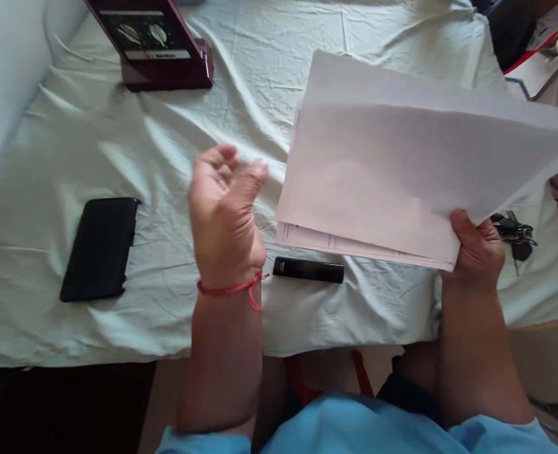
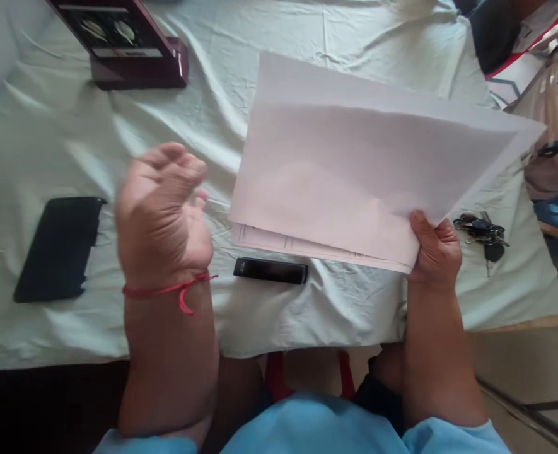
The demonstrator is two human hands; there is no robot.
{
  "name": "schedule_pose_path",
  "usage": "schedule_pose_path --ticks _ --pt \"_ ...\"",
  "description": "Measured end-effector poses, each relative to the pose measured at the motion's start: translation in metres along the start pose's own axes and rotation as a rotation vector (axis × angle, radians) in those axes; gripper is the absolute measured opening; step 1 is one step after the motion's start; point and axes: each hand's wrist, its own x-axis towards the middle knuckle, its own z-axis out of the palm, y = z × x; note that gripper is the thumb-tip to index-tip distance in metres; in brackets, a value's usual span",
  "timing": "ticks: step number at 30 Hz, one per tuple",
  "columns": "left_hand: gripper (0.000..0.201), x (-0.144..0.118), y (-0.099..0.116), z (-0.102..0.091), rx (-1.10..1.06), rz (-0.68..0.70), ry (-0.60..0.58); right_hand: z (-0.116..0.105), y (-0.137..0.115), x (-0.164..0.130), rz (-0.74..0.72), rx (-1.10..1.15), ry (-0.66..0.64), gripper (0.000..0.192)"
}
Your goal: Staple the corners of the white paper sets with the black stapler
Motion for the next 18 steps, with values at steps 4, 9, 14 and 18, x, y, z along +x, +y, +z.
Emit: schedule_pose_path --ticks 4,9,14,18 --pt "0.061 0.003 -0.005 0.003 -0.001 -0.216 -0.213 -0.003 -0.002 0.005 -0.03 0.051 0.008 0.035" --pt "0.046 -0.005 -0.005 0.009 0.124 -0.205 -0.348 0.0 -0.003 0.005 -0.054 0.078 -0.04 0.027" --pt "0.049 -0.004 -0.005 0.011 0.068 -0.137 -0.288 0.002 -0.004 0.003 -0.056 0.079 -0.028 0.022" --pt "0.059 -0.004 -0.006 0.013 -0.015 -0.132 -0.334 0.003 -0.006 0.004 -0.062 0.095 -0.006 0.025"
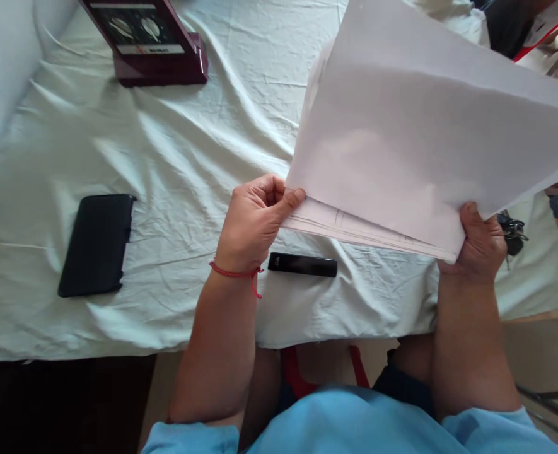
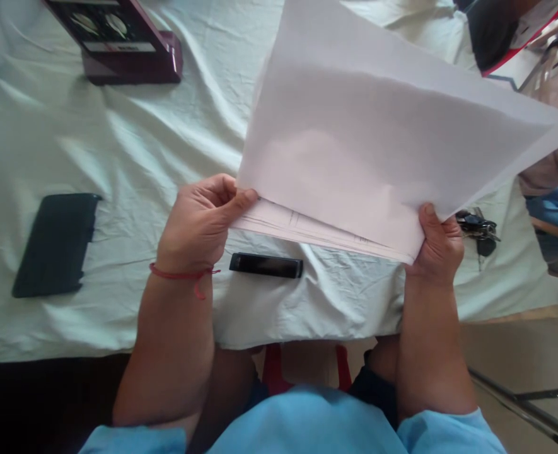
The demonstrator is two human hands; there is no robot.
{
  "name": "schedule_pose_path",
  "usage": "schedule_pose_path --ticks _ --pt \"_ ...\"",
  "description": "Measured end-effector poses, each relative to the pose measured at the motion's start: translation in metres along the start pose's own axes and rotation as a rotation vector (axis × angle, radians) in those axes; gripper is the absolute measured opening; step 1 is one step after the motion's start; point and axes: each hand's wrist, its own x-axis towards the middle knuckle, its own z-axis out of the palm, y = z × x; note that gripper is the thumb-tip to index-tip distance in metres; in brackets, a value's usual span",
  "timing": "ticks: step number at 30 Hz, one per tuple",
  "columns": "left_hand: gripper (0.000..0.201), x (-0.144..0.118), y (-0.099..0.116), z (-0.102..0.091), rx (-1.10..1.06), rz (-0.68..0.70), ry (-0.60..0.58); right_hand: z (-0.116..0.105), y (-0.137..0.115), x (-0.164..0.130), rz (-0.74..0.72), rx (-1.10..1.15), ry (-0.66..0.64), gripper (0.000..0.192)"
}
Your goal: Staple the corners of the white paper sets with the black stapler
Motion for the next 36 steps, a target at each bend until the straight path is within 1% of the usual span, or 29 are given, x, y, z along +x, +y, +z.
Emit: schedule_pose_path --ticks 4,7,10,14,18,22,28,32,34,36 --pt "0.068 -0.002 0.001 0.001 0.0 0.047 0.039 0.0 0.0 0.0 -0.017 -0.007 0.002 0.025" --pt "0.074 -0.002 0.003 0.002 0.006 0.031 0.032 -0.001 0.0 0.001 -0.025 -0.003 0.016 0.027" --pt "0.071 -0.001 0.002 0.001 0.013 0.02 0.01 -0.004 -0.001 0.002 -0.019 0.003 0.042 0.03" --pt "0.065 0.0 0.001 0.001 0.037 0.046 0.017 -0.006 -0.003 0.003 -0.023 -0.016 0.039 0.03" --pt "0.072 0.0 0.003 0.001 0.03 0.048 -0.005 -0.009 -0.003 0.003 -0.031 -0.025 0.051 0.033" --pt "0.077 0.0 0.0 0.002 0.025 0.023 0.004 -0.011 -0.004 0.004 -0.04 -0.044 0.051 0.03" --pt "0.07 0.003 -0.005 0.004 -0.038 0.019 0.032 -0.012 -0.007 0.003 -0.043 -0.066 0.029 0.031" --pt "0.06 0.002 -0.005 0.003 -0.001 0.008 0.034 -0.011 -0.007 -0.001 -0.055 -0.103 0.04 0.032" --pt "0.053 0.003 -0.005 0.002 0.01 0.021 0.056 -0.01 -0.007 -0.003 -0.052 -0.114 0.046 0.033" --pt "0.045 0.003 -0.006 0.003 -0.008 0.069 0.089 -0.009 -0.005 -0.003 -0.049 -0.11 0.049 0.032"
